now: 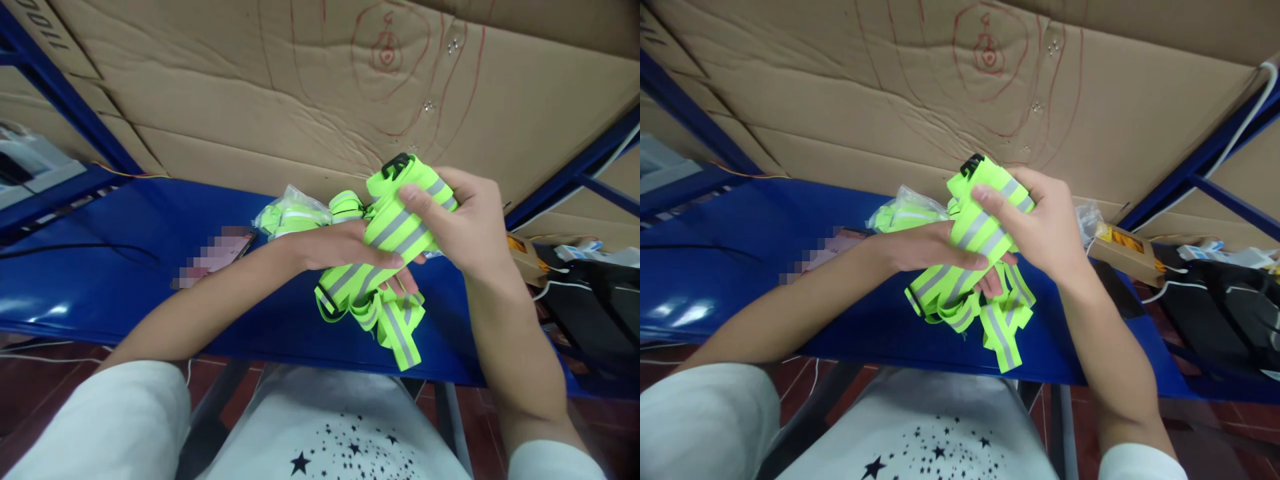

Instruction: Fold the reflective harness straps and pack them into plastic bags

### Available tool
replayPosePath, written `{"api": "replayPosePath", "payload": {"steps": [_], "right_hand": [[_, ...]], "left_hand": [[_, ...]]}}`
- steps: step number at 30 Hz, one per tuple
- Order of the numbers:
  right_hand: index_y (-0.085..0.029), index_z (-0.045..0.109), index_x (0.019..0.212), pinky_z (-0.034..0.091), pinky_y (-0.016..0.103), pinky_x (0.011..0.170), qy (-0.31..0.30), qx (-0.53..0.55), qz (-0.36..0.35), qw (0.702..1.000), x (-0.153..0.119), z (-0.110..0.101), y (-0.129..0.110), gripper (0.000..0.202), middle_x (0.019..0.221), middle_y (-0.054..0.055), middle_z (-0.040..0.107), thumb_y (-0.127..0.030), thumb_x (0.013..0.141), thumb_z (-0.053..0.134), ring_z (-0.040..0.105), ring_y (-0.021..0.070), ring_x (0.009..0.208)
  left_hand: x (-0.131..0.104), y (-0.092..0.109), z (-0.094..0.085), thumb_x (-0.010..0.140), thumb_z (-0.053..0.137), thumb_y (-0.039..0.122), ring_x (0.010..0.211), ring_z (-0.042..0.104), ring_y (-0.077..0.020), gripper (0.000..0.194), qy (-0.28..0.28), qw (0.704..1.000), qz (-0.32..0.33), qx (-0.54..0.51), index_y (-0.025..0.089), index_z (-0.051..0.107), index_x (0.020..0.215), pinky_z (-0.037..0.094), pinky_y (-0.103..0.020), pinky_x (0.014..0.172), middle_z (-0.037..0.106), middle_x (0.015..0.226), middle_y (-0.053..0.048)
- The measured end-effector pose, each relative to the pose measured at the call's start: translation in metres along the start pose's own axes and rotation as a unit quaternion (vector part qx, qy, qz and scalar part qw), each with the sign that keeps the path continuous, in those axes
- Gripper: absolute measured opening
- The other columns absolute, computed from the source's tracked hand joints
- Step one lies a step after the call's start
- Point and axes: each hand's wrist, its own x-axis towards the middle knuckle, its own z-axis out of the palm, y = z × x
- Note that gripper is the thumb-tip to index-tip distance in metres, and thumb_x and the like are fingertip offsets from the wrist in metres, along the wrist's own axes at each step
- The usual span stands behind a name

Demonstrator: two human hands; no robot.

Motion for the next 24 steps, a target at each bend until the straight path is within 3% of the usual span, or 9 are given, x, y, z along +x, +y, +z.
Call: {"api": "replayPosePath", "payload": {"steps": [4,7,12,15,19,21,24], "right_hand": [[-0.023,0.078,0.089,0.049,0.028,0.053,-0.024,0.053,0.047,0.997,0.002,-0.002,0.001,0.028,0.073,0.000,0.073,-0.050,0.084,0.079,0.066,0.0168,0.062],[-0.024,0.078,0.094,0.048,0.026,0.048,-0.022,0.085,0.078,0.993,0.003,-0.005,-0.001,0.032,0.077,0.000,0.074,-0.055,0.086,0.076,0.064,0.0146,0.058],[-0.028,0.071,0.116,0.054,0.026,0.052,-0.128,0.123,0.177,0.968,0.007,-0.005,0.012,0.046,0.094,0.001,0.074,-0.066,0.092,0.063,0.066,0.0151,0.067],[-0.029,0.066,0.116,0.049,0.023,0.053,-0.084,0.048,0.120,0.988,0.009,-0.001,0.024,0.041,0.096,-0.001,0.070,-0.063,0.092,0.065,0.061,0.0118,0.068],[-0.023,0.070,0.092,0.050,0.027,0.061,-0.059,-0.037,0.003,0.998,0.010,-0.005,0.019,0.035,0.085,0.001,0.069,-0.058,0.094,0.064,0.061,0.0151,0.072],[-0.023,0.073,0.094,0.053,0.031,0.070,-0.097,-0.082,-0.020,0.992,0.007,-0.007,0.009,0.041,0.087,0.003,0.073,-0.060,0.097,0.058,0.066,0.0195,0.080],[-0.023,0.071,0.119,0.053,0.038,0.085,-0.167,-0.167,-0.055,0.970,0.001,-0.003,0.000,0.045,0.109,0.006,0.076,-0.059,0.094,0.065,0.070,0.0261,0.097]], "left_hand": [[0.002,0.001,0.000,0.087,0.079,0.042,0.091,0.077,-0.0250,0.037,-0.012,0.997,0.024,0.070,0.016,0.077,0.113,0.061,-0.041,0.089,0.080,0.093,-0.012],[0.002,0.003,0.000,0.085,0.080,0.040,0.088,0.077,-0.0254,0.031,0.014,0.993,0.047,0.109,0.015,0.079,0.104,0.062,-0.040,0.085,0.080,0.091,-0.012],[0.000,0.006,0.004,0.085,0.080,0.036,0.088,0.077,-0.0254,0.024,0.041,0.986,0.068,0.146,0.016,0.078,0.099,0.062,-0.040,0.088,0.079,0.084,-0.009],[0.000,0.006,0.005,0.089,0.075,0.034,0.095,0.077,-0.0252,0.018,0.035,0.985,0.070,0.153,0.016,0.077,0.094,0.060,-0.040,0.093,0.078,0.083,-0.008],[0.001,0.006,-0.001,0.092,0.073,0.033,0.087,0.076,-0.0224,0.021,0.048,0.985,0.064,0.151,0.014,0.076,0.098,0.060,-0.035,0.085,0.078,0.084,-0.009],[0.002,0.004,-0.004,0.093,0.072,0.035,0.085,0.075,-0.0208,0.024,0.062,0.985,0.064,0.149,0.013,0.076,0.102,0.060,-0.033,0.082,0.079,0.088,-0.010],[0.003,0.002,-0.009,0.090,0.076,0.037,0.086,0.075,-0.0198,0.024,0.090,0.981,0.082,0.149,0.014,0.077,0.096,0.059,-0.031,0.081,0.079,0.091,-0.010]]}}
